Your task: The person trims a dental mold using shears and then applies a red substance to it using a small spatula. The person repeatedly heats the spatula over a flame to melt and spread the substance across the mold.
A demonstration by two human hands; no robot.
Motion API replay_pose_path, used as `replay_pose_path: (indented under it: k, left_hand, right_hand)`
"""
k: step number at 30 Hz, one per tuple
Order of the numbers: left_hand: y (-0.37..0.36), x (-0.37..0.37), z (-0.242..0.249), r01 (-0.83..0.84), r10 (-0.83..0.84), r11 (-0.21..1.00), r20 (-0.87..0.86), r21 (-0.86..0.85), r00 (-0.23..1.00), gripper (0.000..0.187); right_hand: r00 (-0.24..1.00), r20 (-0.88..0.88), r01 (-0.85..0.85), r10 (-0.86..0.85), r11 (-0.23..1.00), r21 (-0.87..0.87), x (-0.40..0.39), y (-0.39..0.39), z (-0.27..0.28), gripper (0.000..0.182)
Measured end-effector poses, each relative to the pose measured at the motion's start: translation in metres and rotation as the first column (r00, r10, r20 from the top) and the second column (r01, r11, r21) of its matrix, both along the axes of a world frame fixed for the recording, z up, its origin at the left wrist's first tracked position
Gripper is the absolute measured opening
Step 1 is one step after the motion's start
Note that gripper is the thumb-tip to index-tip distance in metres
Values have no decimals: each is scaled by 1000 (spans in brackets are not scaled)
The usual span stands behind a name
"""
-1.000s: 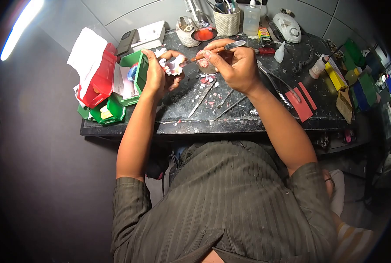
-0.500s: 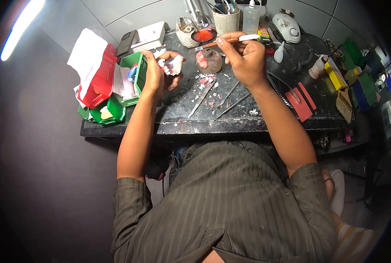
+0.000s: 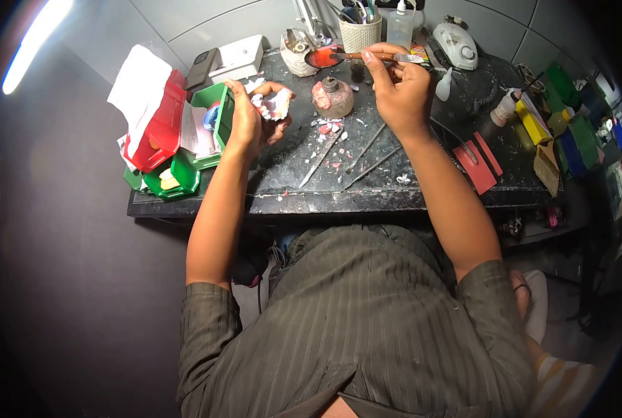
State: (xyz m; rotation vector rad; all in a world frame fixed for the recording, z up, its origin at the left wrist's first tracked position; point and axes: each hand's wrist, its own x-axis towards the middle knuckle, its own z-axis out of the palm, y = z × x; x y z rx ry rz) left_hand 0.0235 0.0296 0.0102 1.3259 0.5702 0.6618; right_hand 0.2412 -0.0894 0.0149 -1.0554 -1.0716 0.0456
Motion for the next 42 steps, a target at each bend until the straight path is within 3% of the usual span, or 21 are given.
replay_pose_path:
  k: [10,12,15,22,24,25,28,31,32,42]
  left_hand:
    - [1,0,-1,-1,1,1000,19,-10,1000,103]
    - [0,1,0,-11,12,1000,22,-23,1000,102]
    - [0,-2,0,-15,15,1000,18,-20,1000,102]
    - [0,-1,0,-1,1,1000,0,-5,1000,103]
    - [0,-1,0,2,-3,1000,-21,-6,1000,103]
    - [0,0,0,8,-8,1000,-43,-6,999,102]
    - [-1,2,-2,-24,22,999,-58,-32,998,102]
    - [-3,2,1,-19,17,1000,-61,-18,998,100]
    - [-2,1,0,-17,16,1000,-61,-18,998,100]
    - [-3,2,0,0,1,1000,-62,10,998,100]
  right_hand:
    - [1000,-9,-12,11,999,-47,-1,-2,2,13]
    - [998,-44,-50,53,996,76,-1,-1,5,12]
    - [994,-37,-100,103,992,77,3,-2,1,11]
    - [997,-10,-82,82,997,0,0,-3,1,11]
    - [965,-54,-258,258,966,13,-8,-9,8,9]
    - [964,-54,-259,259,966,12,-12,-12,10,9]
    - [907,44,-417,420,907,-62,-24,-16,12,8]
    - [880,41,-471,473,881,-46,-32,-15,13,9]
    - [888,21,-451,459,880,-145,-30,-18,13,9]
    - [880,68,-461,470,880,-110,-35,-14,9,10]
